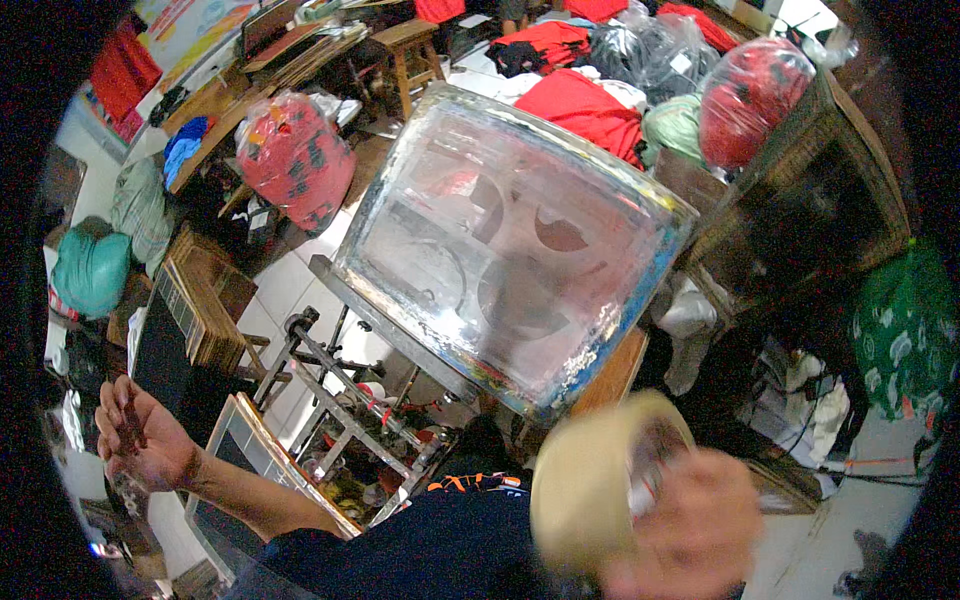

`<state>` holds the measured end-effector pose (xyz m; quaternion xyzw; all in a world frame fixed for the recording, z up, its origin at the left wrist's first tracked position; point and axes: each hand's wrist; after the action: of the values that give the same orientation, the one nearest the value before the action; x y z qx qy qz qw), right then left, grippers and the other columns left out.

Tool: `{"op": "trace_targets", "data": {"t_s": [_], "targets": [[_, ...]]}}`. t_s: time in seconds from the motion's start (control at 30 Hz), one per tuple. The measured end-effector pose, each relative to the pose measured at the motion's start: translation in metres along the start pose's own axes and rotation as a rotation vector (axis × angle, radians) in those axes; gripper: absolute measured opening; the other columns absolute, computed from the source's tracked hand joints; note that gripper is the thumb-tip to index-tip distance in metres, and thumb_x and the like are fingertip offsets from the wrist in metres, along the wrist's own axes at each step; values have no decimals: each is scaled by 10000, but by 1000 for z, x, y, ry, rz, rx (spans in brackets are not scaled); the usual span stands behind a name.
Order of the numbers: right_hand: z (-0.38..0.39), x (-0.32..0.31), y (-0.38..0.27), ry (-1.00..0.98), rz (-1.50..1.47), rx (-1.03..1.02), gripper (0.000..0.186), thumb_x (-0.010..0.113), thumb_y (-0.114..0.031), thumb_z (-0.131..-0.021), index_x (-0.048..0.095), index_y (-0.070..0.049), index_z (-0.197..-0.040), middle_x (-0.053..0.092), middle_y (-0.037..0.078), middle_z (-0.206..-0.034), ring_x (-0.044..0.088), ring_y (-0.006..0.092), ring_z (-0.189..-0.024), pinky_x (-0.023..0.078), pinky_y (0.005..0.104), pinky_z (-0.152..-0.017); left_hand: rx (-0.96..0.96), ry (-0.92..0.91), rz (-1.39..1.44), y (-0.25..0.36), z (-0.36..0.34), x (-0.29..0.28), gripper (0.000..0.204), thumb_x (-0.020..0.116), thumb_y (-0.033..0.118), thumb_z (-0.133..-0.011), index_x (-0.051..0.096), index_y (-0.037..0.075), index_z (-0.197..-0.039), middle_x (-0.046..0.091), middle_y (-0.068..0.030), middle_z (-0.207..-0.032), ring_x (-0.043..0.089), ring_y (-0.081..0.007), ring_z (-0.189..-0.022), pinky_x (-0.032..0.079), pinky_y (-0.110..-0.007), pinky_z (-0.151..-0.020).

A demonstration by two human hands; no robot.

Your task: The person handles a transparent printing frame, smoothing a plastic sheet on its surface. They move a wooden stool and stack black printing boards. The person then uses a white marker to draw a circle on the frame and applies tape to its edge.

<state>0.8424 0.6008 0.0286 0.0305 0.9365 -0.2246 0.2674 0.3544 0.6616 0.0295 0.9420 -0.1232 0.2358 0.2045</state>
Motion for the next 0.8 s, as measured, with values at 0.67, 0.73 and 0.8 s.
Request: {"op": "trace_targets", "data": {"t_s": [0.67, 0.73, 0.8], "targets": [[131, 143, 133, -529, 754, 562, 588, 672, -158, -786, 612, -152, -1371, 618, 0, -994, 563, 197, -1064, 343, 403, -940, -279, 55, 154, -151, -1, -34, 179, 854, 324, -749, 809, 226, -892, 611, 126, -795, 439, -132, -919, 310, -317, -826], [136, 140, 131, -526, 757, 558, 575, 682, -131, -782, 620, -131, -1354, 617, 12, -952, 569, 195, -1047, 351, 395, -921, -298, 2, 136, -157, -6, -31, 161, 852, 318, -749, 806, 223, -870, 617, 117, -797, 441, -135, -917, 311, -321, -825], [148, 131, 126, -378, 714, 659, 524, 647, -146, -810, 616, -112, -1333, 595, 35, -927, 559, 212, -1056, 366, 425, -908, -349, 29, 168, -159, -9, -28, 131, 850, 302, -742, 794, 213, -820, 606, 92, -771, 443, -144, -910, 312, -328, -825]]}}
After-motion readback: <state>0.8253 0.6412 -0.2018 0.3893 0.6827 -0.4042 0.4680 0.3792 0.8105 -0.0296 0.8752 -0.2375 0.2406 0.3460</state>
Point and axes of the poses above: each hand's wrist, its own z-axis away from the middle knuckle, its own x-axis out of the palm, y = z × x
